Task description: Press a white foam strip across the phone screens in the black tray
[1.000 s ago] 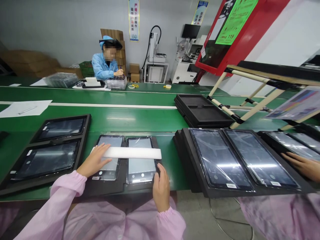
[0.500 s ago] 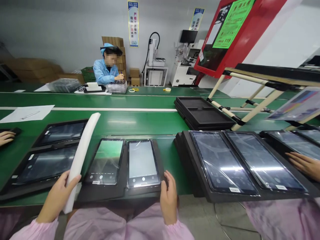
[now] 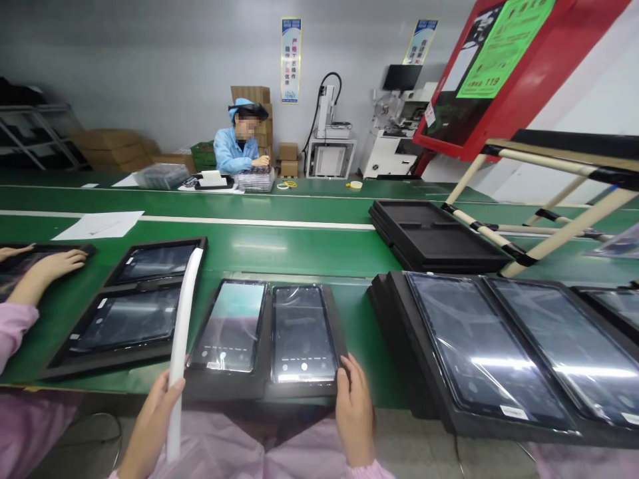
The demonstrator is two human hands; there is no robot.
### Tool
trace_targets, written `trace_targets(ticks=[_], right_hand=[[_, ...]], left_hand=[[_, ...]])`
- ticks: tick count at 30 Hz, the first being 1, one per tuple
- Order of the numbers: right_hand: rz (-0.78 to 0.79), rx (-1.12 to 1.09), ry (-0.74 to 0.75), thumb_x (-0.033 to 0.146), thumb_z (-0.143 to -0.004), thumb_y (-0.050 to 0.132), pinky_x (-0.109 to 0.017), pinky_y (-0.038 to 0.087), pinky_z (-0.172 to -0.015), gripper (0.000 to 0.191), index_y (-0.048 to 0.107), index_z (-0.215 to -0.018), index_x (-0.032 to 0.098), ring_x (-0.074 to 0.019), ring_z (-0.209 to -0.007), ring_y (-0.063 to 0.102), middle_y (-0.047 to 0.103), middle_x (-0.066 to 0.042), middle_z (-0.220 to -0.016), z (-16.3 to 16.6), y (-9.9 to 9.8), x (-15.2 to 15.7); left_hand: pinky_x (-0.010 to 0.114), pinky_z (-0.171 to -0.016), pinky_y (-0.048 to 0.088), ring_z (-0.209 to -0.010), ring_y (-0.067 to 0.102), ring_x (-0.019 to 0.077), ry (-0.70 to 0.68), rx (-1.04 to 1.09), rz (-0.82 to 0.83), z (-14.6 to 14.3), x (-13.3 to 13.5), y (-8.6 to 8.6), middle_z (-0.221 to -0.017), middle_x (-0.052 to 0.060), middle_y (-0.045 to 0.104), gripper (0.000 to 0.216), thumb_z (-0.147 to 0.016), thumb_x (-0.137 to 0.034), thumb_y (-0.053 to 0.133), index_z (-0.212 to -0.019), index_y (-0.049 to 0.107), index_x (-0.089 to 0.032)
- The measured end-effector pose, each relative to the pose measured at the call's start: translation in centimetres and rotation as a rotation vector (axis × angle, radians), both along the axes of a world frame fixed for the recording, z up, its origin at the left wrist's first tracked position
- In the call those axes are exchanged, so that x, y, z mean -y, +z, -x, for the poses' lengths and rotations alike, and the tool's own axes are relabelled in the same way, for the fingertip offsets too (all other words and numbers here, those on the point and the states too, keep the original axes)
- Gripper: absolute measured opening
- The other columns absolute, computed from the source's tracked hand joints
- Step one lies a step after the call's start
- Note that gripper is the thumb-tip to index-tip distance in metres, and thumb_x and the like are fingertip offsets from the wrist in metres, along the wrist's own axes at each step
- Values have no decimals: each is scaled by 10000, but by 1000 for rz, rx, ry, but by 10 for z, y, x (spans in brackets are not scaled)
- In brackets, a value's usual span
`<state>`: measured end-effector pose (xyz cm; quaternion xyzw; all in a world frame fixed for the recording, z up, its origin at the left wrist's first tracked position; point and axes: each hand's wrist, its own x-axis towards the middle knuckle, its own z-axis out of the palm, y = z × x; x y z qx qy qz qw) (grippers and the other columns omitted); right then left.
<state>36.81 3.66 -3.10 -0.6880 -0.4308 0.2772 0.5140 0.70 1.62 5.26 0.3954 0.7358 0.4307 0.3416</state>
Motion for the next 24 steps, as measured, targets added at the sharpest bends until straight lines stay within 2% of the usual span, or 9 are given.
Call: trace_targets(ticks=[5,9,12,14,17,20,24], right_hand=[[97,-23,-53,718,-873,454,-520,343,-1153,721,617,-1288,151,-353,-1324,523,615,-175,-1380,-3,7,-7],[113,-25,-42,751,-817,471,-515,349,-1144,709,684,-1143,159,-369,-1291,542,662,-182,-1295,-10,16,-18],[166,-67,-35,748,-809,489,-491,460,-1017,649,710,-1034,181,-363,-1133,636,720,-147,-1152,-18,18,-14],[198,-114,-45,746,-787,538,-429,524,-876,602,708,-963,196,-332,-998,674,739,-107,-1025,-23,14,-4],[194,-165,-96,713,-775,611,-348,533,-747,531,695,-926,211,-284,-900,674,729,-60,-923,-29,5,11],[186,-168,-151,685,-780,617,-349,519,-790,520,700,-962,205,-285,-955,660,726,-62,-962,-35,5,12],[245,-195,-131,671,-736,612,-385,468,-908,553,713,-988,189,-311,-1080,627,720,-84,-1080,-45,12,-4]], left_hand=[[450,-1083,471,-1238,610,328,43,33,-1,4,3,-4,-1166,40,716,540,-861,-657,570,-1217,640,-257],[485,-1191,375,-1353,540,327,43,169,24,4,1,-3,-1289,33,690,535,-854,-651,600,-1221,655,-266],[469,-1273,231,-1454,440,293,87,301,21,7,7,-1,-1391,27,643,500,-859,-624,627,-1205,674,-266],[455,-1285,208,-1464,430,280,116,375,23,11,14,2,-1406,23,638,483,-867,-612,631,-1202,690,-269],[442,-1286,220,-1449,451,277,130,415,22,14,23,7,-1397,21,649,472,-877,-613,621,-1189,715,-272],[445,-1281,234,-1428,478,280,99,386,25,10,27,9,-1393,33,654,479,-871,-615,623,-1183,720,-266],[456,-1250,302,-1408,504,288,-3,403,84,6,28,5,-1423,66,633,557,-870,-617,623,-1291,661,-255]])
